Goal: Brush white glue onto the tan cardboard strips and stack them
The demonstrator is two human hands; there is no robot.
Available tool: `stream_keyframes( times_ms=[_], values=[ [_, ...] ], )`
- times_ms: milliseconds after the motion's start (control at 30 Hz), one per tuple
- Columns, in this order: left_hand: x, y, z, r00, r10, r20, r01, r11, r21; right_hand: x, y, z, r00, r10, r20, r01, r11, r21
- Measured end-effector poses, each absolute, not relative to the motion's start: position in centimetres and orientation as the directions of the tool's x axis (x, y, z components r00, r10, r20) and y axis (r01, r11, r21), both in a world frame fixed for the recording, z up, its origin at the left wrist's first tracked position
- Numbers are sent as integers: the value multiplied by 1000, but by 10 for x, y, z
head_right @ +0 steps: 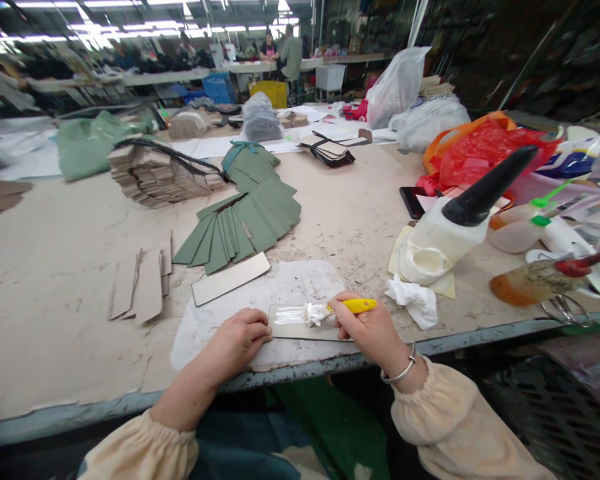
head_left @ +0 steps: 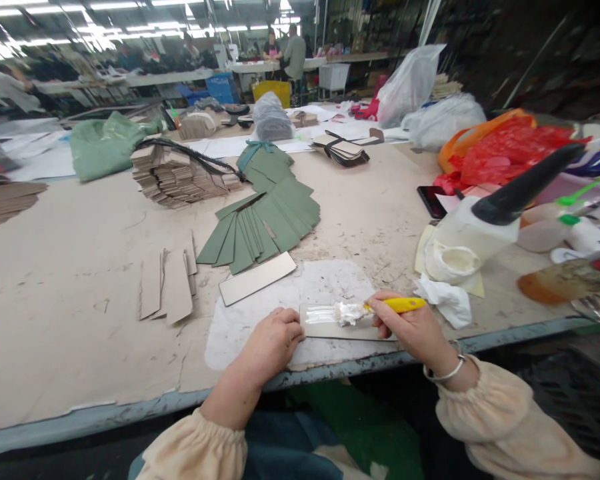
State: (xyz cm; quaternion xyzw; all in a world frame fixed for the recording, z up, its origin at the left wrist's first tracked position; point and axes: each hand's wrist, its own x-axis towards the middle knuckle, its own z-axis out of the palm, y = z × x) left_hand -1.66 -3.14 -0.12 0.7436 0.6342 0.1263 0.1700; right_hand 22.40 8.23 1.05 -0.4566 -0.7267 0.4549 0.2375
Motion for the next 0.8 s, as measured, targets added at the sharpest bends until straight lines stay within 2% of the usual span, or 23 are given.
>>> stream_keyframes(
  times_ms=[400, 567, 667, 800],
  values=[
    [-10, -33, -10, 150, 985, 81, 890, -170, 423, 265, 96, 23, -378, 926, -17, 520, 197, -831],
    [-4, -35, -11, 116, 986, 123, 908, -155, 390, 260, 93, 26, -317, 949, -7, 374, 118, -920],
    [-4, -35, -9, 126, 987, 104, 911, -157, 381, 243, 88, 21, -376, 926, -35, 284, 79, -956],
    [-8, -34, -7, 170, 984, 61, 898, -180, 401, 214, 78, 11, -494, 865, -85, 242, 43, -969]
  ],
)
